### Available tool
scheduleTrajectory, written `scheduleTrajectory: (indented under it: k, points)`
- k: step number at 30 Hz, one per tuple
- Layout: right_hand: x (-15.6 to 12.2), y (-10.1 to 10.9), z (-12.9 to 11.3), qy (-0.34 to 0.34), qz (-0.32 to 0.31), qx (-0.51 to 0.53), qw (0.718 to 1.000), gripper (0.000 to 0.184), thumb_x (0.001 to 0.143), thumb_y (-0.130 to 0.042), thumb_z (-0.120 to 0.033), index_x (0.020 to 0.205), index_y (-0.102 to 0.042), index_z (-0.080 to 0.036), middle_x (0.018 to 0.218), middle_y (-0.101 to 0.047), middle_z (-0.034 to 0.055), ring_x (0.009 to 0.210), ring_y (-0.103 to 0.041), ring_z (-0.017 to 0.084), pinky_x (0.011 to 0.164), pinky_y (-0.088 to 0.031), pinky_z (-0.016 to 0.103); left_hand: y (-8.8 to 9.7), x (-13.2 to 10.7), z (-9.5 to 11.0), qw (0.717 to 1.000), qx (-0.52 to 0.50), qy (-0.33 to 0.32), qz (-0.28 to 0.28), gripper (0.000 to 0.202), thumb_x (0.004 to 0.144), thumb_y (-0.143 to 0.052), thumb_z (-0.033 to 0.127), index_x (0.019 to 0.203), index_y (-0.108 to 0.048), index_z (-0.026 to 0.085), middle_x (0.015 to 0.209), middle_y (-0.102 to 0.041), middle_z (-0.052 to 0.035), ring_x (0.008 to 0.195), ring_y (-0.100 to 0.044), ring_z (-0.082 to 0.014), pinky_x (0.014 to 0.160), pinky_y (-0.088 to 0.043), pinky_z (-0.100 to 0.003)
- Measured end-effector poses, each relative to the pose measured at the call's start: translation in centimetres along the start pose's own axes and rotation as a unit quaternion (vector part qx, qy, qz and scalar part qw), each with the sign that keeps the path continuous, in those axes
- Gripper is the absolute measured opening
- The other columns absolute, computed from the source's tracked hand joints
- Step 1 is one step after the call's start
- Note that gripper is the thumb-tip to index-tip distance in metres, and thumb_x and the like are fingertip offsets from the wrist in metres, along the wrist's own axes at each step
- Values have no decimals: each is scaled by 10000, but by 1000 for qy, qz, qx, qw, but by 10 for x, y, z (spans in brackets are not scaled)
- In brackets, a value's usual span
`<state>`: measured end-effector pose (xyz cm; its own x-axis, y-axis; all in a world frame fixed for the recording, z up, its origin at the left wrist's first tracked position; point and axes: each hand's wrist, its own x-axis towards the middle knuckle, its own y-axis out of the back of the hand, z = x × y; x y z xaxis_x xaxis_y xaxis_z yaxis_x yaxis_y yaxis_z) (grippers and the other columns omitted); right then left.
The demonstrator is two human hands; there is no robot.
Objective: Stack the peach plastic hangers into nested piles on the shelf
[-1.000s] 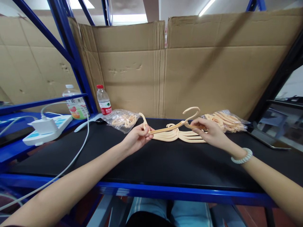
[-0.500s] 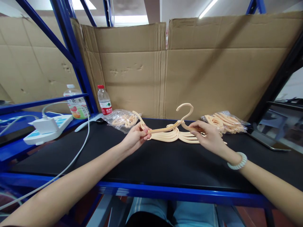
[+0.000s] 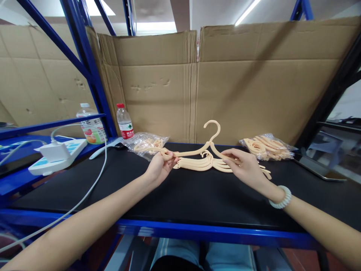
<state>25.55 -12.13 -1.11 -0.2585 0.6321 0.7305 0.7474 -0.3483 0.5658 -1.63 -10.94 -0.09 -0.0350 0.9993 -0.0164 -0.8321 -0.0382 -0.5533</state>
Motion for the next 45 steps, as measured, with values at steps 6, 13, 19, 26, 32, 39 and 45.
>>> scheduleTrajectory:
  k: [6,13,19,26,32,39,45]
  points:
    - [6,1,13,-40,1,26,999,160,873,-527,-307,936,-619,-191,821,-666,50,717,-619,196,657,-500,320,2,-4,-3,995,57,64,-55,91,743,-577,55,698,-539,124,795,-670,-86,599,-637,-114,603,-545,-212]
    - [8,3,26,-58,-153,-6,986,143,858,-488,-249,874,-618,-191,797,-673,37,715,-614,189,641,-468,297,4,-25,-19,749,493,-197,-395,67,792,-596,190,834,-649,183,869,-646,-78,831,-606,-205,770,-494,-319]
    - [1,-5,29,-64,-239,-103,963,168,844,-468,-174,812,-632,-197,726,-663,25,615,-582,172,573,-389,263,2,-30,-21,590,594,-321,-442,219,868,-486,167,1028,-631,210,1137,-614,-107,1076,-549,-249,962,-414,-378]
    - [1,-2,26,-69,-257,-154,952,91,780,-563,-172,732,-639,-189,737,-669,44,650,-604,190,590,-393,268,6,-28,-22,616,607,-296,-406,324,854,-557,224,1176,-595,231,1359,-505,-104,1247,-450,-287,1056,-331,-450]
    - [2,3,29,-73,-281,-177,940,119,723,-596,-110,641,-622,-192,684,-660,30,604,-589,179,546,-375,264,7,-28,-22,592,619,-310,-412,311,882,-527,245,1185,-593,229,1352,-507,-118,1240,-466,-285,1041,-352,-433]
    - [6,19,37,-95,-313,-178,928,142,686,-589,-61,676,-635,-195,678,-662,21,623,-607,187,540,-392,265,4,-28,-21,570,632,-305,-427,302,895,-504,255,1183,-593,229,1300,-549,-118,1212,-493,-280,1039,-349,-425]
    - [1,2,33,-37,-216,-184,958,231,907,-446,-254,978,-639,-148,969,-672,122,929,-611,257,813,-461,370,9,-26,-25,600,606,-320,-414,347,885,-542,288,1227,-581,239,1365,-514,-110,1280,-440,-284,1095,-270,-455]
